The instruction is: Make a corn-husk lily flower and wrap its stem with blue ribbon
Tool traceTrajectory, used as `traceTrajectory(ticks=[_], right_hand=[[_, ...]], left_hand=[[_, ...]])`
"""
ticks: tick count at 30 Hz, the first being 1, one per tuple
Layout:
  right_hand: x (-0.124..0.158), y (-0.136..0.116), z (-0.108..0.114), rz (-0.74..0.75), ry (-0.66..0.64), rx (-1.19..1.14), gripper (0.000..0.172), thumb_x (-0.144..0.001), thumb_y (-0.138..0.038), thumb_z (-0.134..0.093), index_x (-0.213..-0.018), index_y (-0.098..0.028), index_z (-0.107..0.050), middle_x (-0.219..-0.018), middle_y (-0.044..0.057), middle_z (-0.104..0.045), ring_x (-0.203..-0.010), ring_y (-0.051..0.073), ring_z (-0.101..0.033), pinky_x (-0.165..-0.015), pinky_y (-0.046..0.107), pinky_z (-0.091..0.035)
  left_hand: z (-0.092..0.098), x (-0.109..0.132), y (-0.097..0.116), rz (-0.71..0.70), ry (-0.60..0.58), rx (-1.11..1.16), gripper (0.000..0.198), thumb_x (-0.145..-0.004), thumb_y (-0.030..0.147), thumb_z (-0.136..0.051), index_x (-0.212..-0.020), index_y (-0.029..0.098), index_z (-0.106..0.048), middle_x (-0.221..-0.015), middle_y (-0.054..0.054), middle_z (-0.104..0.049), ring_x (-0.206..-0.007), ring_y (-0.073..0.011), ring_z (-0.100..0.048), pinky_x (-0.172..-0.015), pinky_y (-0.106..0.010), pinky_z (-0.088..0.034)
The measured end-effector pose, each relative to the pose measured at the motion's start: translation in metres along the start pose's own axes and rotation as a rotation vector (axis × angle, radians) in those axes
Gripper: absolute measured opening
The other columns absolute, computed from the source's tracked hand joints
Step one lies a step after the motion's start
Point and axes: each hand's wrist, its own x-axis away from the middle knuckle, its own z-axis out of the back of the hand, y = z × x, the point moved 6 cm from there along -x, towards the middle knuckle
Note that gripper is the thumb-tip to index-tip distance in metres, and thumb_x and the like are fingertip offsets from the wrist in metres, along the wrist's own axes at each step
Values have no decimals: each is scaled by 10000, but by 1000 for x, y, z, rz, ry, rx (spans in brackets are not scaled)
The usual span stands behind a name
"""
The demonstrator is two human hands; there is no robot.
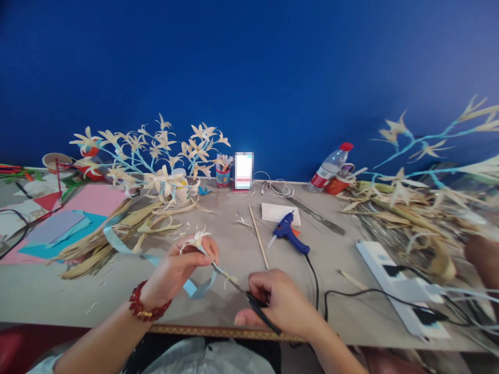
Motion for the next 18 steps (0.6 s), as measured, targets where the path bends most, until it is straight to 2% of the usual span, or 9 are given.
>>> traceTrajectory(ticks=[10,18], right_hand=[[-1,-2,1,28,39,-18,648,-685,-761,-569,-581,-204,-256,-564,-76,-232,-543,96,-213,-492,250,-150],[3,-1,3,40,108,26,628,-687,-693,-637,-583,-204,-258,-556,-81,-212,-528,91,-196,-487,250,-143]], left_hand=[[-1,2,1,-5,-20,43,86,-686,86,-637,-645,156,-667,-701,-24,-634,-706,-152,-540,-700,-268,-393],[-1,2,1,-11,-5,69,81,-682,92,-645,-634,156,-655,-693,-19,-637,-700,-142,-543,-697,-254,-404]])
